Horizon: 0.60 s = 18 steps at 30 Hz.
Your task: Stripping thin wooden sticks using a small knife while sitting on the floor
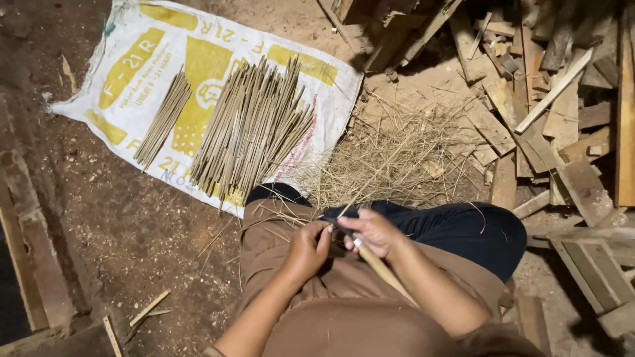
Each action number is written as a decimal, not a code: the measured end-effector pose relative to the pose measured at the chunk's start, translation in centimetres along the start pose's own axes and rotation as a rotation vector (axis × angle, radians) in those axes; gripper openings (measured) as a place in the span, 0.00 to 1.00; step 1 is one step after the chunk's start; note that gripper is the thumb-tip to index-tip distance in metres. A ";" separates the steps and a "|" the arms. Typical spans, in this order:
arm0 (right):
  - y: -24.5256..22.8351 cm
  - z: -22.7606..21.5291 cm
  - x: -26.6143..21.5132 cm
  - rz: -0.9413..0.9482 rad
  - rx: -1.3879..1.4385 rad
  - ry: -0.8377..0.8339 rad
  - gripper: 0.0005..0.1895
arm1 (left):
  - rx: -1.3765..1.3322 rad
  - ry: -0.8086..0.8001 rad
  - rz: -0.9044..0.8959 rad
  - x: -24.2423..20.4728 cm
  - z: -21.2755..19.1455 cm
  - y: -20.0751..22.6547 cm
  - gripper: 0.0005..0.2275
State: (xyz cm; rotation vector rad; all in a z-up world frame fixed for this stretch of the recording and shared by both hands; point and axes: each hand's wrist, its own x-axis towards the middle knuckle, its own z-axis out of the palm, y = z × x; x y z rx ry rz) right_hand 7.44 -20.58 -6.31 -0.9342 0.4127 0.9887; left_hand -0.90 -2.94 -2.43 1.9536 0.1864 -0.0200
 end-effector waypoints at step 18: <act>-3.6 1.7 -3.9 -0.041 -0.098 0.003 0.07 | -0.670 -0.083 -0.481 -0.6 -0.1 0.9 0.08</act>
